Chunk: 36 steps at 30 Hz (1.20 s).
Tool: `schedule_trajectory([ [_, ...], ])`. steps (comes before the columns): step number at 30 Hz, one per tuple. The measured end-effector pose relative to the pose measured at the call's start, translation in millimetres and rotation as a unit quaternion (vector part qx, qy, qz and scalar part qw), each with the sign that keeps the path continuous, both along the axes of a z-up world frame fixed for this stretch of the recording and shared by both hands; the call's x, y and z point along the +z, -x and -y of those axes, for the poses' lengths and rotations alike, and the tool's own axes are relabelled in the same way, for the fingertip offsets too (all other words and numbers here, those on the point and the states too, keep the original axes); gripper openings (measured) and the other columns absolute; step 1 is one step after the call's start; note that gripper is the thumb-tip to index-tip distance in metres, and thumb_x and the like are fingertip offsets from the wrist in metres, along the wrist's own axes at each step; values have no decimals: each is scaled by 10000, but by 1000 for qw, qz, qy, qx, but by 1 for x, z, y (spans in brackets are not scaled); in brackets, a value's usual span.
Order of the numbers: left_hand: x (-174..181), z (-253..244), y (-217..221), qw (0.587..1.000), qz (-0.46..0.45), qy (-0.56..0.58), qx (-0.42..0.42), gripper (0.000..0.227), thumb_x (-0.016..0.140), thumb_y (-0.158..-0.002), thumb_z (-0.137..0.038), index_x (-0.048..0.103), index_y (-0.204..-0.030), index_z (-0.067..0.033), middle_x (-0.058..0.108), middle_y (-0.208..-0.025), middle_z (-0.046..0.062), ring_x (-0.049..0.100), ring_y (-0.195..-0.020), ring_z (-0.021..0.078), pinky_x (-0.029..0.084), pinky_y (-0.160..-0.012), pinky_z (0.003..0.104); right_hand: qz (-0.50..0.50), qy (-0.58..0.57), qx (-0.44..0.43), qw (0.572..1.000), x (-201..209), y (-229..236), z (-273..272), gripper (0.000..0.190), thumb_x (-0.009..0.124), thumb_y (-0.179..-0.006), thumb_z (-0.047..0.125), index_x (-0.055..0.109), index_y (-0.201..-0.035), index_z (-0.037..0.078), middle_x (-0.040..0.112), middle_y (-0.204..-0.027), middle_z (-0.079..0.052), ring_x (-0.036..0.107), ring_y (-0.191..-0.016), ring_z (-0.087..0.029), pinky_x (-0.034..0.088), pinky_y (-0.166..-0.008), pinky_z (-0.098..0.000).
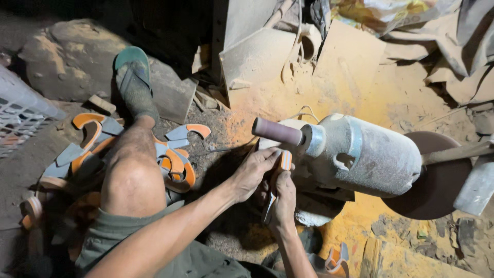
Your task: The person sits on the floor and uses a rotating grinding wheel to smooth the edges of orange and grey shoe sole pieces. They hold each piece against the spinning wheel, rotating it to grind different edges, then place the finished pieces on the floor beside them.
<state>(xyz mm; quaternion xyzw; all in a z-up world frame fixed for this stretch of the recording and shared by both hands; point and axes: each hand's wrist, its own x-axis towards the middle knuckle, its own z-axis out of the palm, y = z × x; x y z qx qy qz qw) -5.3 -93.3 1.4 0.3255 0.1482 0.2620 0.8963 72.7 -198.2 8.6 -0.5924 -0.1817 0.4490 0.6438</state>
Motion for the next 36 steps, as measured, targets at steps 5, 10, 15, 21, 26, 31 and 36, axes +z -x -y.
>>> schedule_trajectory([
  [5, -23, -18, -4, 982, -177, 46, 41, 300, 514, -1078, -178, 621, -1075, 102, 650, -912, 166, 516, -809, 289, 414, -673, 466, -113, 124, 89, 982, 23, 12, 2, 474, 511, -941, 512, 600, -961, 47, 541, -611, -19, 474, -462, -120, 366, -442, -264],
  [10, -50, -37, -22, 983, -97, 101, 116, 140, 593, -997, -161, 676, -994, -49, 686, -893, 69, 615, -721, 144, 509, -582, 312, 32, 223, 96, 970, 23, 13, -20, 89, 570, -850, 103, 655, -825, 100, 446, -585, 53, 311, -402, -74, 215, -372, -265],
  [15, -69, -29, -36, 972, -192, 108, 81, 205, 552, -937, -79, 719, -1055, -59, 641, -892, 77, 564, -710, 169, 452, -569, 334, 4, 211, 42, 977, 22, -6, -39, 232, 565, -856, 97, 529, -633, 45, 435, -483, -4, 355, -359, -135, 253, -346, -325],
  [21, -69, -35, -49, 987, -108, 102, 60, 261, 562, -978, -75, 694, -1197, -24, 708, -1137, 54, 626, -1017, 138, 499, -888, 302, 101, 172, -1, 980, 13, -22, -47, 244, 612, -857, 102, 556, -634, 21, 447, -544, 30, 342, -451, -79, 260, -419, -322],
  [26, -61, -43, -58, 993, -46, 60, 90, 308, 501, -985, -12, 642, -1258, -36, 684, -1231, 75, 622, -1133, 160, 493, -1003, 317, 189, 164, -5, 968, 0, -31, -55, 257, 609, -877, 169, 548, -669, 31, 452, -591, 47, 364, -537, -62, 296, -479, -320],
  [31, -68, -46, -61, 994, 11, 27, 101, 312, 537, -968, 46, 630, -1256, -31, 673, -1245, 90, 614, -1175, 183, 483, -1036, 331, 188, 201, -8, 961, -16, -39, -54, 298, 601, -887, 237, 570, -685, 21, 455, -582, 19, 378, -550, -89, 324, -497, -338],
  [36, -73, -49, -65, 993, 26, 47, 105, 308, 557, -954, 47, 645, -1237, -37, 676, -1229, 88, 611, -1175, 182, 489, -1042, 327, 151, 195, -25, 969, -24, -40, -56, 309, 605, -900, 250, 566, -708, 11, 452, -605, 20, 374, -561, -95, 316, -504, -337],
])
